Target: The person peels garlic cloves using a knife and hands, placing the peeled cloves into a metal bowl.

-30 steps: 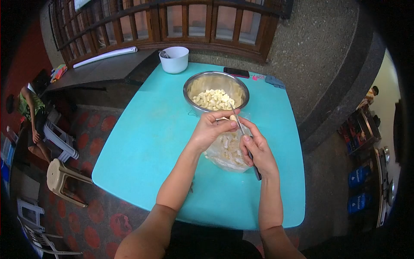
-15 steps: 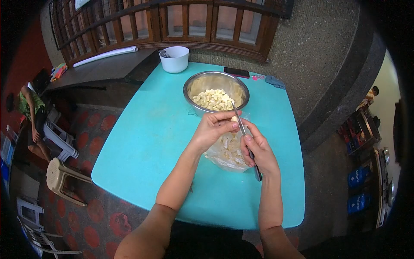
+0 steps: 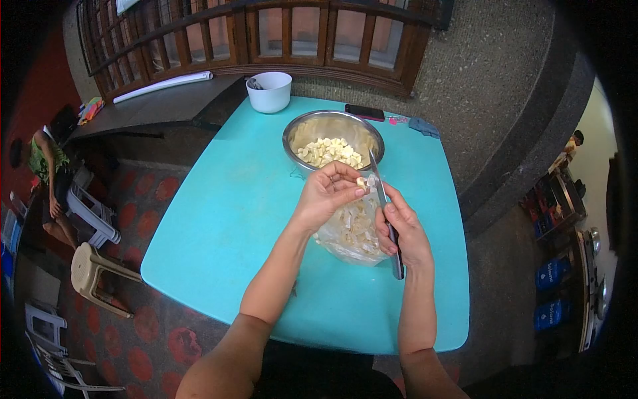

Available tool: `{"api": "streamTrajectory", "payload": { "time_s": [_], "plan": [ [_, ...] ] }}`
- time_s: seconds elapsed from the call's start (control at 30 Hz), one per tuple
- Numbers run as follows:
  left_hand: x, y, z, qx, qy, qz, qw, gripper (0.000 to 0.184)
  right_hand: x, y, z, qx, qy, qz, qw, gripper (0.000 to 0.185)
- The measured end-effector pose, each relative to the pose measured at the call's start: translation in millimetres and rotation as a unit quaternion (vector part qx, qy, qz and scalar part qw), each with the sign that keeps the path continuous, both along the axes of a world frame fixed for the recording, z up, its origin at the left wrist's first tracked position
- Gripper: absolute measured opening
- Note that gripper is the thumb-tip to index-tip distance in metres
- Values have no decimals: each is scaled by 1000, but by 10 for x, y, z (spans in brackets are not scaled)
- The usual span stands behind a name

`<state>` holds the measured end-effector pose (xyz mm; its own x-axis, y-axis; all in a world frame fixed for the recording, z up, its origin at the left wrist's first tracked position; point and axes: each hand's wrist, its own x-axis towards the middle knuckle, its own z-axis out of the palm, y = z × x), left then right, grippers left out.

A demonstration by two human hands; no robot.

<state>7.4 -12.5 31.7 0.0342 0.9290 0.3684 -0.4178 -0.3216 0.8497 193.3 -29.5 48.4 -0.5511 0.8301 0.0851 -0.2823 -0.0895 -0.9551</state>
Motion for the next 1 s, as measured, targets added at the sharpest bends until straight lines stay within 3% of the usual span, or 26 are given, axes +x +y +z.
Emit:
{"api": "streamTrajectory", "payload": {
  "time_s": [0.27,0.47,0.67,1.0],
  "plan": [
    [12,16,-31,29,72,38,996,24,-33,-46,42,74,-81,4,994,43],
    [-12,-30,30,1,130,68,989,24,-25,-30,26,57,-76,-8,995,41],
    [-25,32,-40,46,88,58,993,23,12,14,-32,-12,5,12,1000,41],
    [26,46,-80,18,91,77,993,23,-52,9,-38,35,-44,-28,998,40]
  ]
}}
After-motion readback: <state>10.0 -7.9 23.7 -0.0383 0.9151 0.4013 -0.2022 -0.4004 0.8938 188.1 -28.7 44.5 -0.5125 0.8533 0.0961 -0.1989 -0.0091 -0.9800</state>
